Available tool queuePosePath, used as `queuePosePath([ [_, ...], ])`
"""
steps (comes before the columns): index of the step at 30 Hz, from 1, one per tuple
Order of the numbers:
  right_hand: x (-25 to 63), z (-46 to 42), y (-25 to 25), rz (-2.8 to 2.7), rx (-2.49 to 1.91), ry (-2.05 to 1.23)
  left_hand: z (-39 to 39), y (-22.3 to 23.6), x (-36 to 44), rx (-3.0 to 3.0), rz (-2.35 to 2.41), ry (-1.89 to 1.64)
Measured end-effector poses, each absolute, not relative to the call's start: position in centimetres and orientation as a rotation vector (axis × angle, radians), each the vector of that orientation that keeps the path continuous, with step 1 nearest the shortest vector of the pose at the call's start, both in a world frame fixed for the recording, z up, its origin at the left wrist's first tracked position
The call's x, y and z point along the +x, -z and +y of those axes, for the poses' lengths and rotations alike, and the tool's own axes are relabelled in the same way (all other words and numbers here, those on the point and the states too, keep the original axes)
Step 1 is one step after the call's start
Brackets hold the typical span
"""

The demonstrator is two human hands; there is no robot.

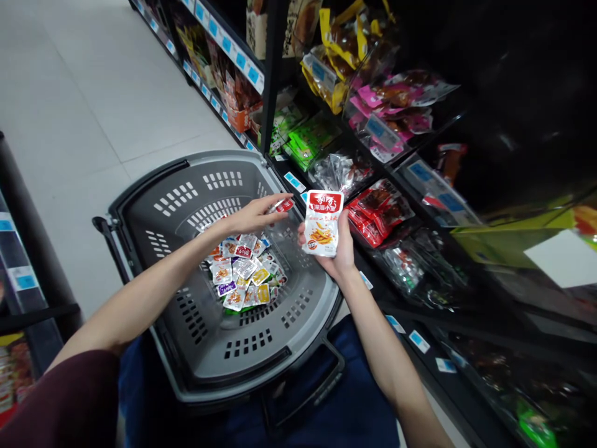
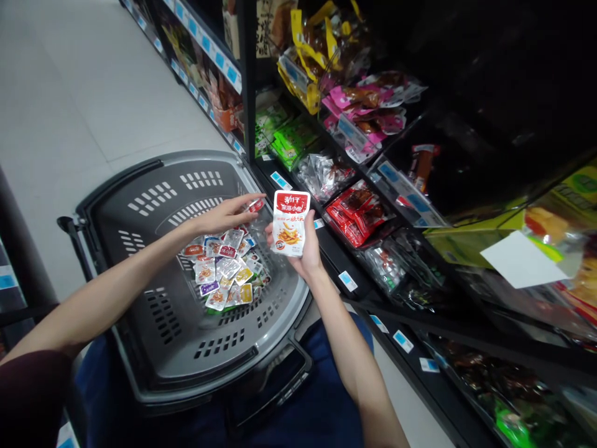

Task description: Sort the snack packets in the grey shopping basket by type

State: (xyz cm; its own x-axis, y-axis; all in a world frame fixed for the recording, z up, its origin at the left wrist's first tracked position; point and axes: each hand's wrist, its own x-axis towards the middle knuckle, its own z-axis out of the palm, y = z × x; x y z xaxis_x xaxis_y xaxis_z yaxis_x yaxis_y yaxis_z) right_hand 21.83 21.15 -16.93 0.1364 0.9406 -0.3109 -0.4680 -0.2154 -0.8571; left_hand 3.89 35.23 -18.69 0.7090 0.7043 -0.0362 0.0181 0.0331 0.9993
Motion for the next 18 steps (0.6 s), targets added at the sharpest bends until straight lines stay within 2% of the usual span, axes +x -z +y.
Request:
queuePosePath([
  [4, 21.94, 21.11, 17.15, -0.648, -1.158, -1.414, 35.40, 18.98, 3.87, 1.575, 0.626, -0.516],
  [18, 22.11, 21.00, 17.20, -0.559, -1.015, -1.479, 35.59, 19.55, 4.31, 1.143, 0.533, -0.532],
])
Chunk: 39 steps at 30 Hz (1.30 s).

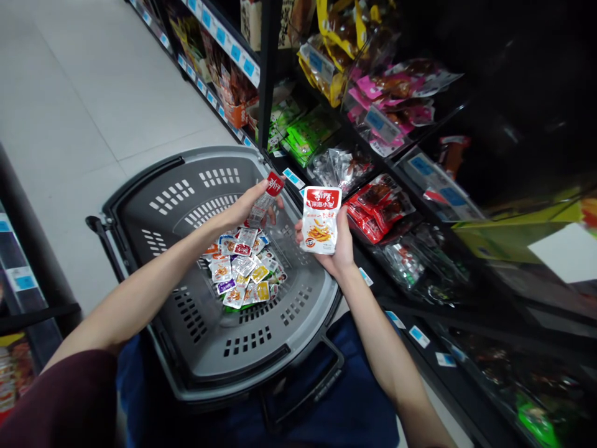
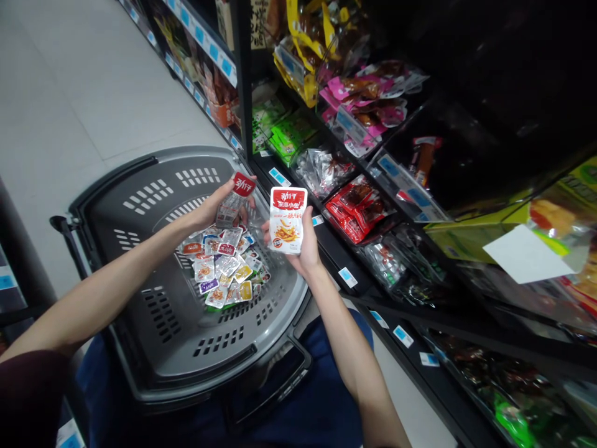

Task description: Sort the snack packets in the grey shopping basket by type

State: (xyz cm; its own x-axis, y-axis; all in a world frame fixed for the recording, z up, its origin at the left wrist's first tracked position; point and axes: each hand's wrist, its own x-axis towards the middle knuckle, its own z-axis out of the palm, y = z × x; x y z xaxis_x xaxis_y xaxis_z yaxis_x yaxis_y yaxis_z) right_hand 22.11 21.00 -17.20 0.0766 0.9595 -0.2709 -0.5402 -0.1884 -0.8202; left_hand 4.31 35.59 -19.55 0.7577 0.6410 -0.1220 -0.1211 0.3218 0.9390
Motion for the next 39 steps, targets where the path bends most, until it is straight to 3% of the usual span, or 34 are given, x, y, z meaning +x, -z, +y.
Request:
queuePosePath([
  [27, 21.5, 21.4, 17.1, -0.511, -0.956, -1.541, 33.5, 19.2, 4.2, 0.673, 0.298, -0.419],
  [39, 21.3, 21.4, 17.9, -0.585, -0.924, -1.502, 33.0, 18.8, 4.6, 0.590, 0.440, -0.439],
])
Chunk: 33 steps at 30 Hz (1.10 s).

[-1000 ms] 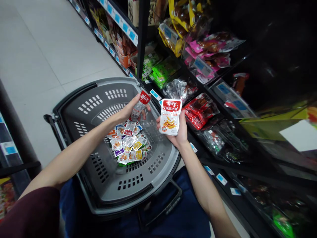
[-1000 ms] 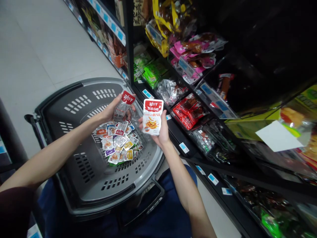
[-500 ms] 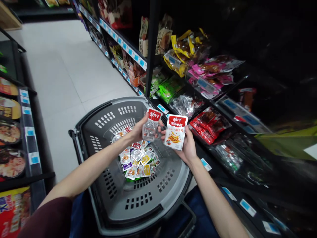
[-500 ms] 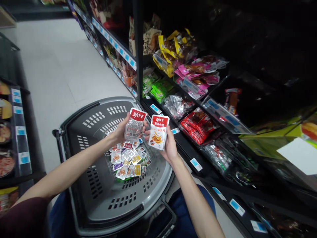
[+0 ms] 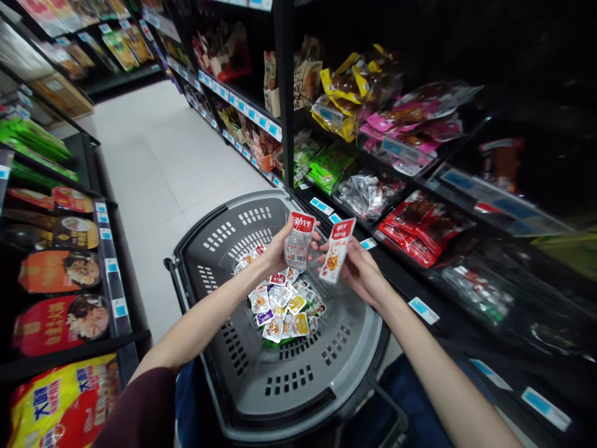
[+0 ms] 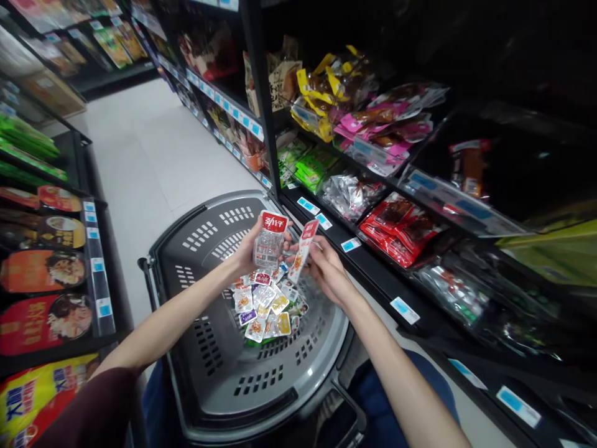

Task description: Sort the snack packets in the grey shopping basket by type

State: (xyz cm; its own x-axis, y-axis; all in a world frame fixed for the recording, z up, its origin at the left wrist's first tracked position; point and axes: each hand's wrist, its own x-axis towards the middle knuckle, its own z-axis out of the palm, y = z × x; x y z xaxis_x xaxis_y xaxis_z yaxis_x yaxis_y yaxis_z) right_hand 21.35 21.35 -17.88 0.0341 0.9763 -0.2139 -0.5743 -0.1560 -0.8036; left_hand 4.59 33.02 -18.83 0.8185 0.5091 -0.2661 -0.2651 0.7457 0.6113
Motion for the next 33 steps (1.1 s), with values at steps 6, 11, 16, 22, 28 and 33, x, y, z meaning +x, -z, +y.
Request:
queuePosePath([
  [6, 21.0, 21.5, 18.7, -0.791, -1.011, -1.386, 31.4, 19.9, 5.0, 0.552, 0.570, -0.305],
  [11, 20.7, 21.6, 18.6, -0.740, -1.062, -1.340, 31.1, 19.9, 4.8, 0.563, 0.582, -0.324],
  [16, 21.0, 21.5, 18.6, -0.703, -1.063, -1.335, 31.6, 20.4, 4.3, 0.575, 0.618, -0.351],
  [22, 21.1, 21.5, 18.2, -0.676, -1.027, -1.308, 32.2, 20.8, 4.1, 0.533, 0.534, -0.351],
  [28, 21.3, 21.4, 17.8, -0.626, -1.008, -1.326, 32.6, 20.4, 4.3, 0.526, 0.514, -0.387],
  [33, 21.5, 21.5, 17.9, -0.604, -0.985, -1.336, 32.8, 20.5, 4.2, 0.502, 0.531, -0.415],
])
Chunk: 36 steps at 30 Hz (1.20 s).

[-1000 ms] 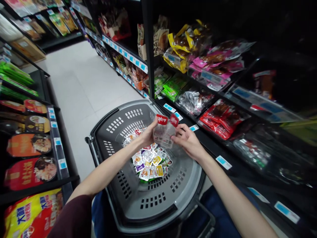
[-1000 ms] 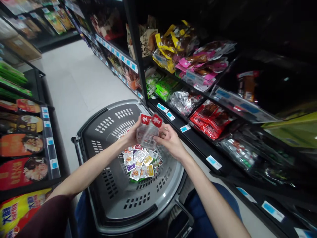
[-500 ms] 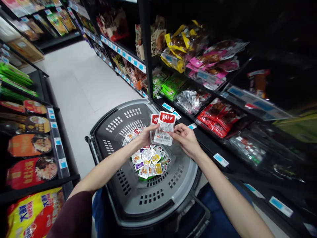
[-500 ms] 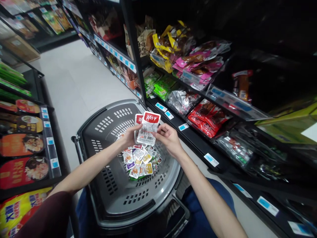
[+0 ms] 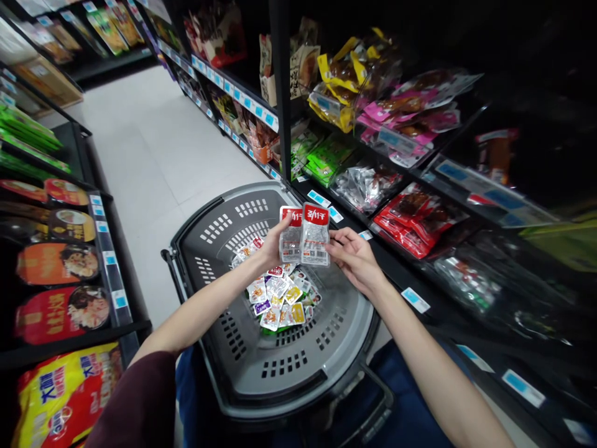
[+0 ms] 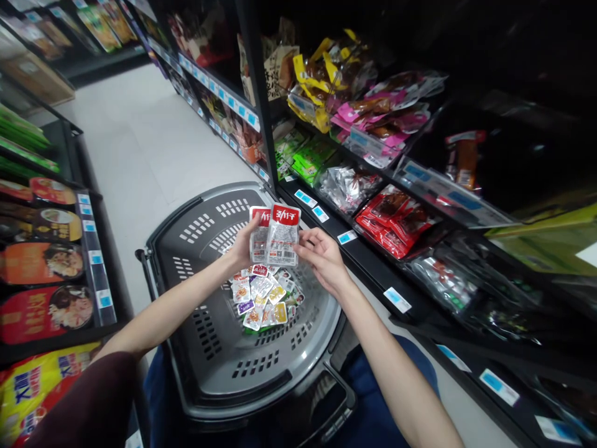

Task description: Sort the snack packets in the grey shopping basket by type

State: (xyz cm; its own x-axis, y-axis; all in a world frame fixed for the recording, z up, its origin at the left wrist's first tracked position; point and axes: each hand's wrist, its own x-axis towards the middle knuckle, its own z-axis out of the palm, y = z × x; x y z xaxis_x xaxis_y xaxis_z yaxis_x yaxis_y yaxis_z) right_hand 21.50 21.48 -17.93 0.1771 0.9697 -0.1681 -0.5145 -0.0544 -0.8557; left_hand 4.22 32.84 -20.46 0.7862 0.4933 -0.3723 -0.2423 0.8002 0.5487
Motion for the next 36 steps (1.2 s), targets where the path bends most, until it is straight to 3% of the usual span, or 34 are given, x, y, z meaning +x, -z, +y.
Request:
queuePosePath([
  [36, 21.5, 21.4, 18.8, -0.843, -1.023, -1.330, 32.6, 19.5, 4.7, 0.486, 0.510, -0.518],
])
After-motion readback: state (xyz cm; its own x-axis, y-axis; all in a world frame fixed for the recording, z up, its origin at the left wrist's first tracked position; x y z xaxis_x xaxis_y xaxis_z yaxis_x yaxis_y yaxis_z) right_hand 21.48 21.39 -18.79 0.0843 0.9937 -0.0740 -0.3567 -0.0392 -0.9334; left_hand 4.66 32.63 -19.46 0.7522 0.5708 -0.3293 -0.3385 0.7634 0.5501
